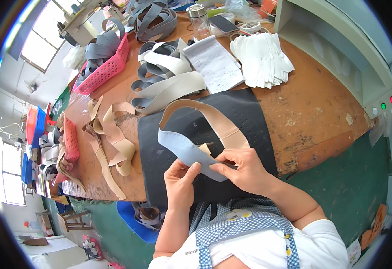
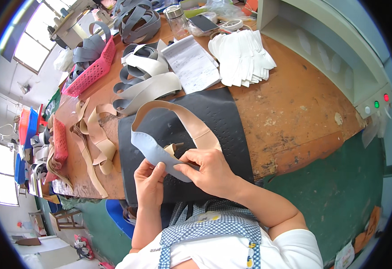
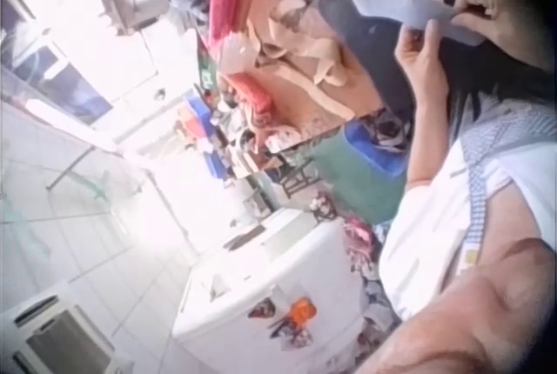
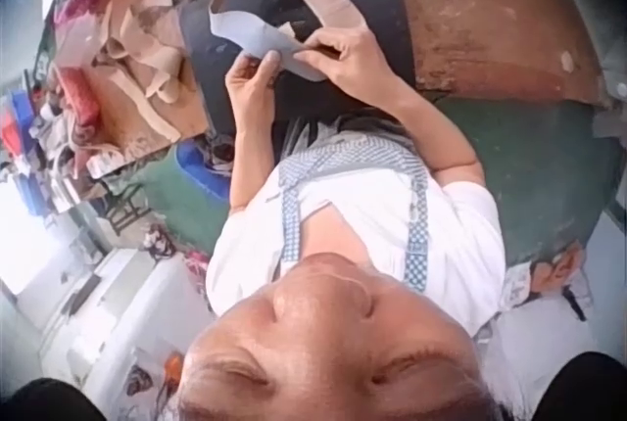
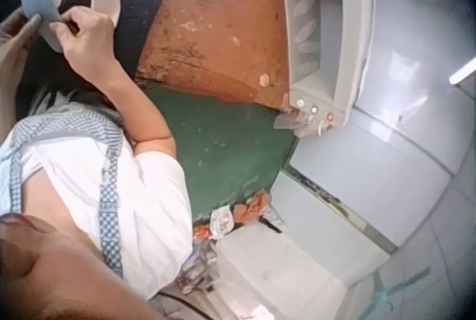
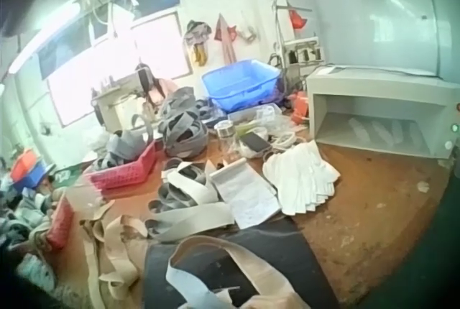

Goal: Assembling shoe upper components by hand at a workbench.

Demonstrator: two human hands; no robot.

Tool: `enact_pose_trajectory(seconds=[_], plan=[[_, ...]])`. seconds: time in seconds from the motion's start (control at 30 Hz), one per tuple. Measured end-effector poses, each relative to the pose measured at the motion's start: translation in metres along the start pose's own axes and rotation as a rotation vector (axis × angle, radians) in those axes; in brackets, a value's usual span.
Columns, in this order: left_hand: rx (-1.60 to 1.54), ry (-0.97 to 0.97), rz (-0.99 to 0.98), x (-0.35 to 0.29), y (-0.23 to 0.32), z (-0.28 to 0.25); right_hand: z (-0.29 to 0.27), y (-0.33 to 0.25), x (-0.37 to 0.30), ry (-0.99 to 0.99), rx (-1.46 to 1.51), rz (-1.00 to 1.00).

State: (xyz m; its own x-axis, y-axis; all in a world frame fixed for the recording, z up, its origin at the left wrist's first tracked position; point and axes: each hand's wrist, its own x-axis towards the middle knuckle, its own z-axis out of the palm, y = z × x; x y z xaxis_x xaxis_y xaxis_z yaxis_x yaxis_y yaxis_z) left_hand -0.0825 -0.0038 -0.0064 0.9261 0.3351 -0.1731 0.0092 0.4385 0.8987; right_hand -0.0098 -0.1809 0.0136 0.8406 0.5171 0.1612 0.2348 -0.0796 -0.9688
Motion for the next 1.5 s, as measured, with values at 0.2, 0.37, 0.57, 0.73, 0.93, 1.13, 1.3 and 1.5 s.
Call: enact_pose_trajectory(seconds=[0.2, 0.37, 0.57, 0.73, 0.93, 1.13, 1.3, 1.5], plan=[[-0.010, 0.004, -0.006, -0.002, 0.000, 0.000, -0.001, -0.003, -0.003, -0.035, -0.019, 0.085], [-0.018, 0.001, 0.010, -0.003, 0.000, -0.003, 0.000, -0.002, -0.004, -0.027, -0.018, 0.074], [0.023, 0.017, 0.039, -0.005, 0.003, 0.001, -0.001, -0.005, -0.004, -0.032, -0.037, 0.063], [0.033, -0.002, 0.020, -0.004, 0.002, -0.002, -0.001, -0.008, 0.000, -0.043, 0.025, 0.106], [-0.076, -0.048, -0.152, 0.002, 0.007, -0.004, -0.004, -0.011, 0.003, -0.151, 0.014, 0.097], [0.008, -0.059, -0.143, -0.001, 0.009, -0.001, -0.007, -0.007, 0.013, -0.163, 0.208, 0.238], [-0.005, -0.060, -0.134, -0.001, 0.009, -0.003, -0.011, -0.001, 0.022, -0.274, 0.394, 0.334], [-0.024, -0.067, -0.139, 0.000, 0.009, -0.003, -0.010, -0.002, 0.023, -0.274, 0.391, 0.334]])
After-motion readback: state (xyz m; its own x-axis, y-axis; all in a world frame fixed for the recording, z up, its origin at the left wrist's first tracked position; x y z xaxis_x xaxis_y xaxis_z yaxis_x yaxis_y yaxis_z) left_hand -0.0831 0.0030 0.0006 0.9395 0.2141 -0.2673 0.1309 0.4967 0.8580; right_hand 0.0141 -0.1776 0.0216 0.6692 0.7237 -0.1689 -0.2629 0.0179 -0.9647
